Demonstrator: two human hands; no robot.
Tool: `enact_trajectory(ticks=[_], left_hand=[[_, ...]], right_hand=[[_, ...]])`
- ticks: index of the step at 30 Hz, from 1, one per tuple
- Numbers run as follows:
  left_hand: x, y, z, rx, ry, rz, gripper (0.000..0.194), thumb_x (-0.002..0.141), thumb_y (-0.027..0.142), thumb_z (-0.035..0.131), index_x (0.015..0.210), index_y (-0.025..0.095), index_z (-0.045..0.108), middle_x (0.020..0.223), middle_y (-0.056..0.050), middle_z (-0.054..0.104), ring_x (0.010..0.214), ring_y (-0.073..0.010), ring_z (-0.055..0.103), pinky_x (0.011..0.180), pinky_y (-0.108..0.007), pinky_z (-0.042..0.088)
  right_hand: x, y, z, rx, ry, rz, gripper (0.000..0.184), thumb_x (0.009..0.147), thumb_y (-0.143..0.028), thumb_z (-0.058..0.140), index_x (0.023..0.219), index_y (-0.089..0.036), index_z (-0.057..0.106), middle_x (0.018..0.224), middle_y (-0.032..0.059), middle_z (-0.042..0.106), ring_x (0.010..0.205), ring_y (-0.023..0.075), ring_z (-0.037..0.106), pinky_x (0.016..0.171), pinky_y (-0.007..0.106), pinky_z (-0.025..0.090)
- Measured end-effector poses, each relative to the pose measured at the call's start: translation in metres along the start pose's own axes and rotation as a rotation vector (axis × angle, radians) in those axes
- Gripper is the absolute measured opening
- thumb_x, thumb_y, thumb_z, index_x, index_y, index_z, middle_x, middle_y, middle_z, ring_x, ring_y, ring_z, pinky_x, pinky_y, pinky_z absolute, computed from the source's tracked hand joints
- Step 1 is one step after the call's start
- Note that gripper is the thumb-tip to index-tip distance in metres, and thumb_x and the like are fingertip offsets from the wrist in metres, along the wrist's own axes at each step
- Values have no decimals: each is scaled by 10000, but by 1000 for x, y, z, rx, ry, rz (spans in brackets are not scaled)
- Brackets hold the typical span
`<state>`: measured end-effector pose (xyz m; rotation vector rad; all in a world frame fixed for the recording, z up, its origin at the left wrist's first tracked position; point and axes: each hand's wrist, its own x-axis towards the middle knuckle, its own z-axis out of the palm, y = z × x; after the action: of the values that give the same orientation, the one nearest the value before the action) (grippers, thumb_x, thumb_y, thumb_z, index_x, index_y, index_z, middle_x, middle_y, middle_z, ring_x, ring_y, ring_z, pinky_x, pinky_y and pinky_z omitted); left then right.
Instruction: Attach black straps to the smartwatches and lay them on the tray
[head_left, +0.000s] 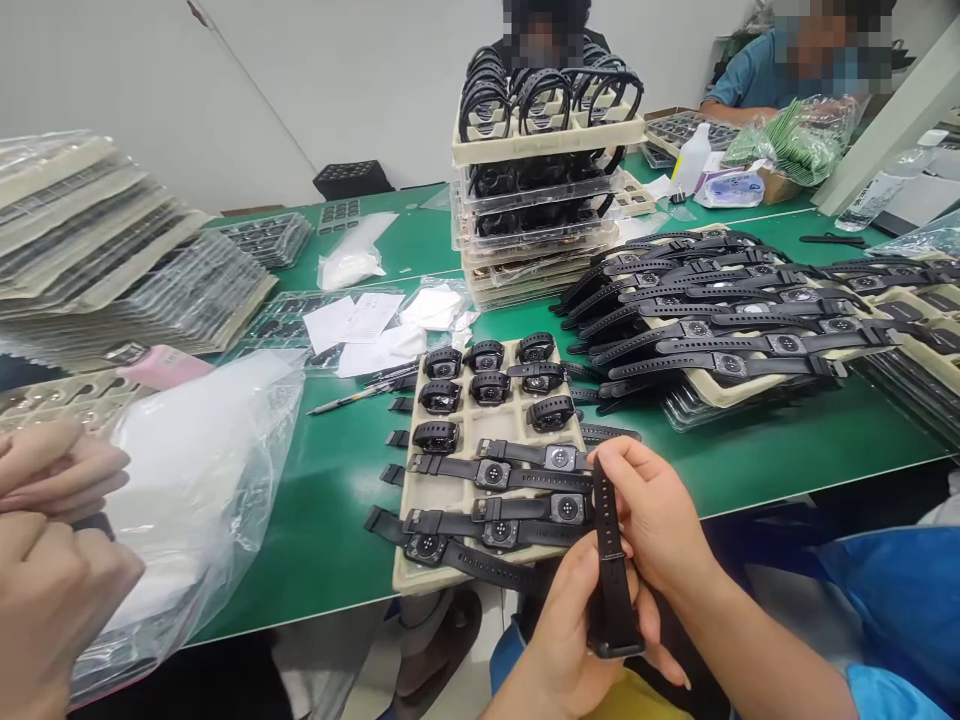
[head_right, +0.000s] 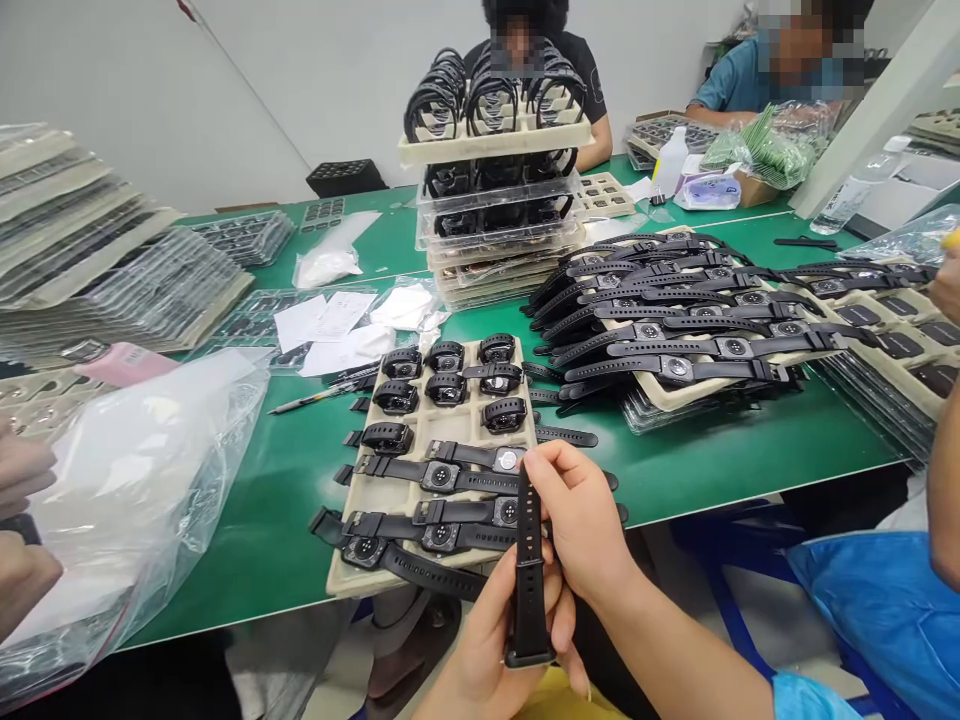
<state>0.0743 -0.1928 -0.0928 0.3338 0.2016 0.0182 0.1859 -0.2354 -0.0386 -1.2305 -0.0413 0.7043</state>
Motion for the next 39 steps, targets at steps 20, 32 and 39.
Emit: enact_trajectory(ticks=[20,32,39], left_hand=[[-3,-6,-4,-69,150,-1,427,844,511,883,882,111,738,753,-42,678,563,-100,620,424,-156,505],[-1,-3,-5,-25,86,30,390,853,494,876,874,122,761,729,-41,677,561,-90,600,434,-152,523],[-11,14,3,547,144,222,392,893,546,813,964,160,798,745,-71,747,573,-125,632,545,-208,555]], right_hand=[[-20,9,-9,-145,-123,134,622,777,-792,770,795,-207,559,446,-123,346,349,41,281,317,124,195],[-19,17,-13,-157,-120,60,567,849,-732,770,788,-193,602,482,-100,373,378,38,284,346,137,178],[-25,14,-26,-311,-136,-245,491,1008,-672,612,914,-207,734,762,14,579,611,137,532,521,227,463]])
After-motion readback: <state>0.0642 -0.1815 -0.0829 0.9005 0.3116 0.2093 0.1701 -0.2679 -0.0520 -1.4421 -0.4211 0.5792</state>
